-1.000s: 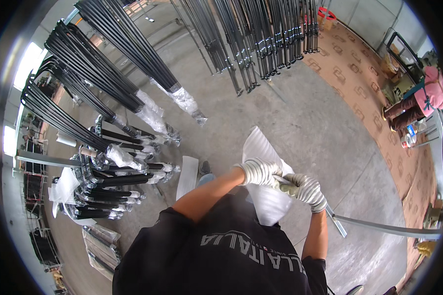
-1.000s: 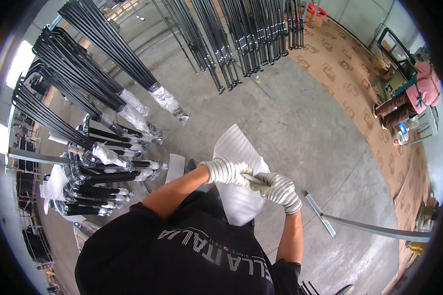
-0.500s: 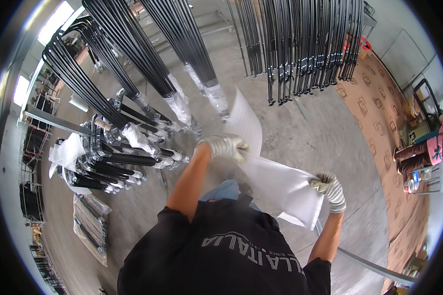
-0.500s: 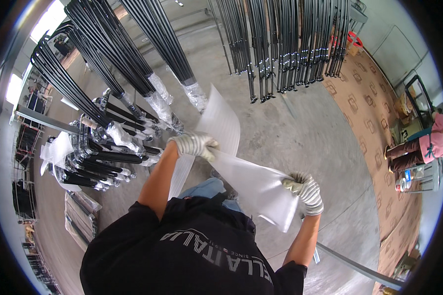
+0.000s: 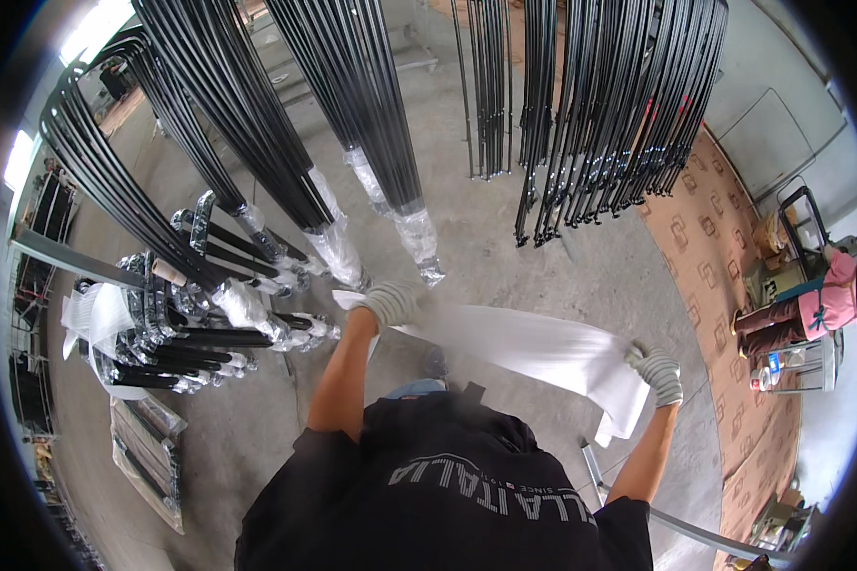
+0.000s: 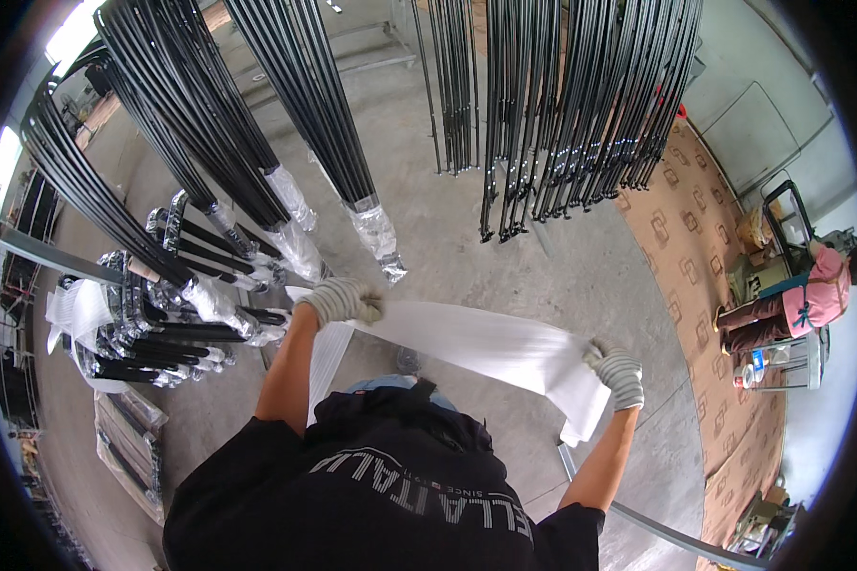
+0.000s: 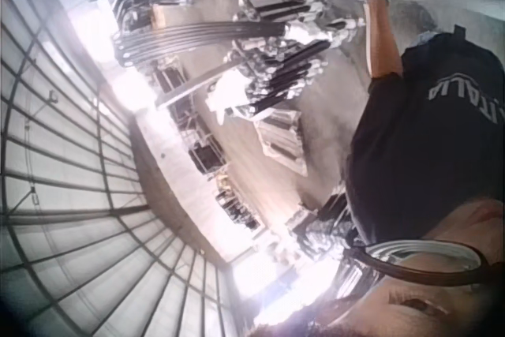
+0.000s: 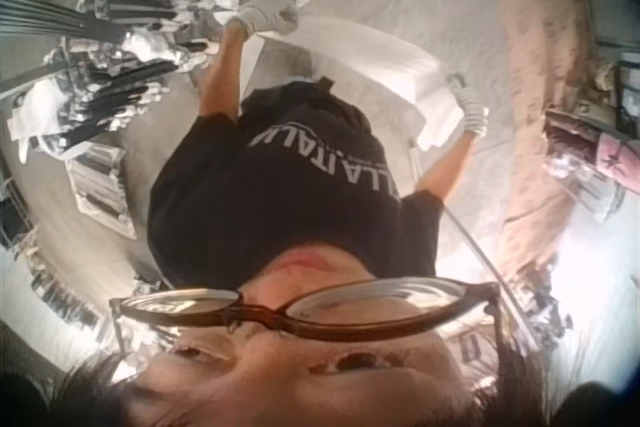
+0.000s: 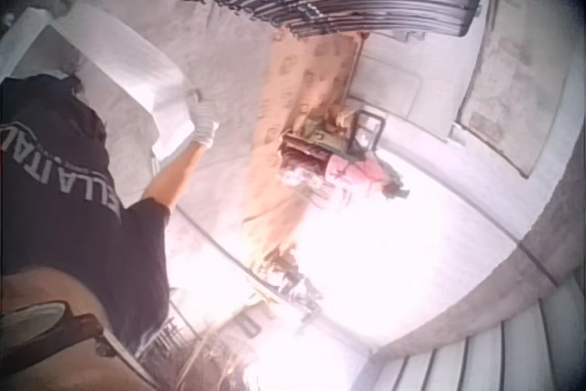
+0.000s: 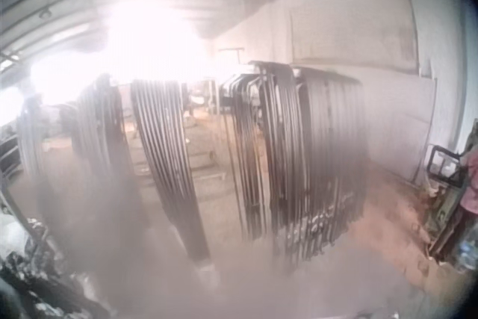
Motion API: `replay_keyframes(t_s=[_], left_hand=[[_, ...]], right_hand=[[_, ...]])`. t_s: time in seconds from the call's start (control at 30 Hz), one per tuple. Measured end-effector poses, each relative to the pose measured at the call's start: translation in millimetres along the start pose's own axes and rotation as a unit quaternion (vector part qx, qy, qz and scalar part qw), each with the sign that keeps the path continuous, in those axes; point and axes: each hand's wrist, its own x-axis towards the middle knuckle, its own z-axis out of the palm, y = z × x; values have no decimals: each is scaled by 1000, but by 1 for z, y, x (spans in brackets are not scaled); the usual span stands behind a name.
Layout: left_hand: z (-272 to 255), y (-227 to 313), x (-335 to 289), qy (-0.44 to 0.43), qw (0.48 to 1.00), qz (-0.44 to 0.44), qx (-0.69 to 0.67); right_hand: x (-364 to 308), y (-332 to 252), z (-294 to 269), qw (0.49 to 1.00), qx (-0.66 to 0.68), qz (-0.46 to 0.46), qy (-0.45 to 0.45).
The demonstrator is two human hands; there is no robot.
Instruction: The person wraps white protective foam around the lower sections of black metal frames hanging from a rack, securing the foam with clear tape.
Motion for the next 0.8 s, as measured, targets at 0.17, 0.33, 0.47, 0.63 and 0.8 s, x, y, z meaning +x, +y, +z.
replay_keyframes(t_s=[0.17,0.33,0.47,0.63,0.8], left_hand=[[24,47,42,23,978,126,162],[-4,88,38,189,939,225,180],[-42,64,-22,386,903,78,170],[-5,24,12,453,845,-51,-281],[46,31,41,259,801,4,-540]], right_hand=[[13,-150,39,947,-177,-266,10],[50,-220,86,927,97,-275,-234],[47,-234,101,937,162,-303,-64],[77,-207,75,928,296,-206,88],[58,-268,60,838,516,-163,-74]])
